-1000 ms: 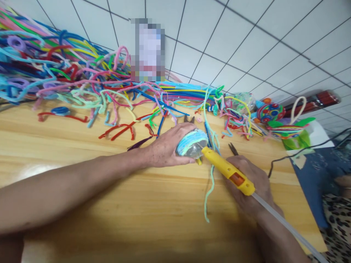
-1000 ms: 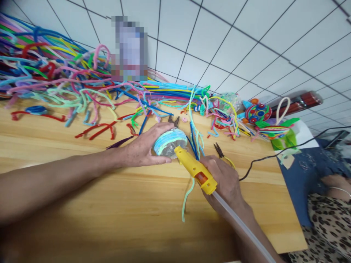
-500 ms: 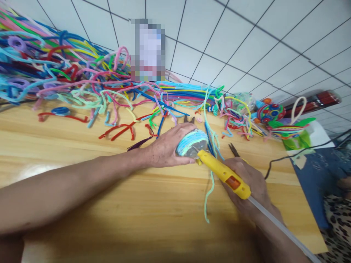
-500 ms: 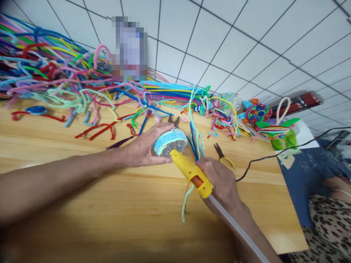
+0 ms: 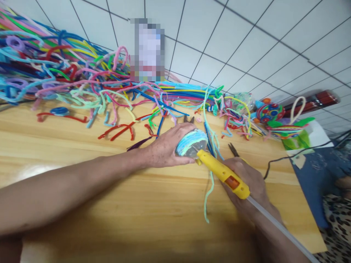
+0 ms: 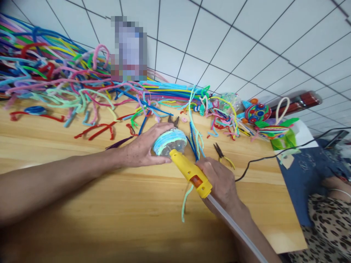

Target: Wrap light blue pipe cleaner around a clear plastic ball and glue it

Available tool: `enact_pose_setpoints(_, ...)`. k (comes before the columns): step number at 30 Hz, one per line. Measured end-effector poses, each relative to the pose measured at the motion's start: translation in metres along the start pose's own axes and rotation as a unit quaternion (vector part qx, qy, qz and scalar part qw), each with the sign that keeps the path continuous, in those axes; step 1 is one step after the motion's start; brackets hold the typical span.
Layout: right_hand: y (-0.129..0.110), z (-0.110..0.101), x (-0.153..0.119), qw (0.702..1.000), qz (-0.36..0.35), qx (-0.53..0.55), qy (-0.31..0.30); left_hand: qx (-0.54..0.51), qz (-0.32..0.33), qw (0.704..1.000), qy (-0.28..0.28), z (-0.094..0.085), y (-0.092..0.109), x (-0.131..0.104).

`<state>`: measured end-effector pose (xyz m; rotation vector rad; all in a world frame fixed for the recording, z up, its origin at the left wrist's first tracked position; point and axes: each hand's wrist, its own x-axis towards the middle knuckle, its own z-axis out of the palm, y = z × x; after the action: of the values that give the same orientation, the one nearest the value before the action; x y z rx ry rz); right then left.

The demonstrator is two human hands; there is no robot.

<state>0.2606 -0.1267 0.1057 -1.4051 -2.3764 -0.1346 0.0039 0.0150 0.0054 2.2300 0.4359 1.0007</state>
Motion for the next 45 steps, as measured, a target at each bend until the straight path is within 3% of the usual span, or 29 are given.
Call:
enact_pose_setpoints(19,0.005,-0.004,-0.003,1.0,0.017,-0.01,0.009,-0.003,-0.002,1.0,0.0,0.0,0.0,0.001)
enact_pose_setpoints(24,0.009,-0.007,-0.005,0.995,0.075,0.061,0.017,-0.011,-0.005,1.0,-0.011,-0.001,-0.001,0.001)
enact_pose_setpoints(26,0.022,-0.01,-0.008,0.981,0.153,0.111,0.052,-0.002,-0.004,1.0,-0.002,-0.001,-0.003,0.0)
enact_pose_setpoints(29,0.058,-0.017,-0.019,0.927,0.303,0.166,0.144,0.01,-0.009,1.0,-0.006,-0.002,-0.004,-0.001)
enact_pose_setpoints(33,0.116,-0.026,-0.053,0.852,0.473,0.153,0.165,0.019,-0.007,1.0,-0.007,-0.002,-0.004,-0.002)
enact_pose_setpoints(39,0.168,-0.016,-0.119,0.803,0.566,0.087,0.163,0.035,-0.011,0.999,-0.016,-0.001,-0.008,-0.003)
enact_pose_setpoints(45,0.193,-0.01,-0.145,0.805,0.583,0.006,0.109,0.042,-0.027,0.999,-0.012,0.0,-0.01,-0.005)
